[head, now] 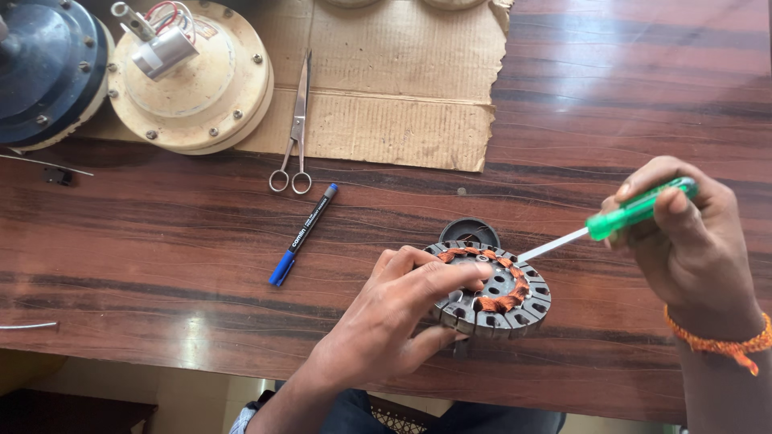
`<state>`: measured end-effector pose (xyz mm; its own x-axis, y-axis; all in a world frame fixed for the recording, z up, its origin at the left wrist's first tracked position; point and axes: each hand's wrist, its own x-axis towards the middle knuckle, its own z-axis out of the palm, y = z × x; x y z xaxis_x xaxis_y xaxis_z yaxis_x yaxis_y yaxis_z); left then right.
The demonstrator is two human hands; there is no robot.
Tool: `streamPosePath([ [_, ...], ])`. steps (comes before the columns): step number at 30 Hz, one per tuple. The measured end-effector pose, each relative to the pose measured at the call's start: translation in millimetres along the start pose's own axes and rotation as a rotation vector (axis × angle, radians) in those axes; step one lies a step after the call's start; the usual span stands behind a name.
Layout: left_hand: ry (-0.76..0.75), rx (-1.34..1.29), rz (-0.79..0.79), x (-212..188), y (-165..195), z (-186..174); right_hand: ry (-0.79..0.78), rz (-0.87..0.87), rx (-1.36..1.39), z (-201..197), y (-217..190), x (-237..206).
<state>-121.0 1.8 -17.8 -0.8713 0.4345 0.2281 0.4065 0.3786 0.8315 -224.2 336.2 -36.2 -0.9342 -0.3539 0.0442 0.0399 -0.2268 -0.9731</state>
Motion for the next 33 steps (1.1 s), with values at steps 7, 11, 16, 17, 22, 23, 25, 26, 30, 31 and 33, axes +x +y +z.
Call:
streamPosePath([
  [7,0.006,-0.118,-0.006,-5.6,4.8,-2.4,0.173,-0.039,-0.346,-30.9,6.1,18.7],
  [11,0.028,-0.044,0.031,-13.4,9.4,0.5,0.183,0.104,-0.463,-39.1,5.6,24.5],
  [16,0.099,0.058,0.142,-33.9,16.9,5.2,0.293,0.203,-1.068,-21.1,-0.9,3.9],
  [17,0.111,0.086,0.173,-38.6,18.0,5.9,0.326,0.137,-1.151,-13.4,-5.2,-6.9],
  [22,0.124,0.076,0.208,-62.2,21.6,4.4,0.42,0.002,-0.677,54.8,-15.8,-92.3],
  [23,0.119,0.056,0.201,-65.4,22.0,4.0,0.412,-0.046,-0.611,75.5,-10.9,-113.4],
  [25,0.116,0.078,0.228,-69.2,23.8,5.5,0.442,0.01,-0.596,119.0,3.5,-147.9],
  [26,0.113,0.088,0.242,-71.5,25.2,7.4,0.449,0.023,-0.603,139.4,11.2,-159.3],
  [30,0.144,0.002,0.247,-83.0,28.0,12.7,0.456,-0.065,-0.461,213.2,33.9,-187.5],
  [31,0.148,-0.001,0.242,-86.5,28.0,13.9,0.446,-0.112,-0.431,228.4,37.8,-189.7],
  [33,0.158,0.003,0.238,-94.4,26.2,15.8,0.472,-0.223,-0.495,253.7,45.9,-191.8],
])
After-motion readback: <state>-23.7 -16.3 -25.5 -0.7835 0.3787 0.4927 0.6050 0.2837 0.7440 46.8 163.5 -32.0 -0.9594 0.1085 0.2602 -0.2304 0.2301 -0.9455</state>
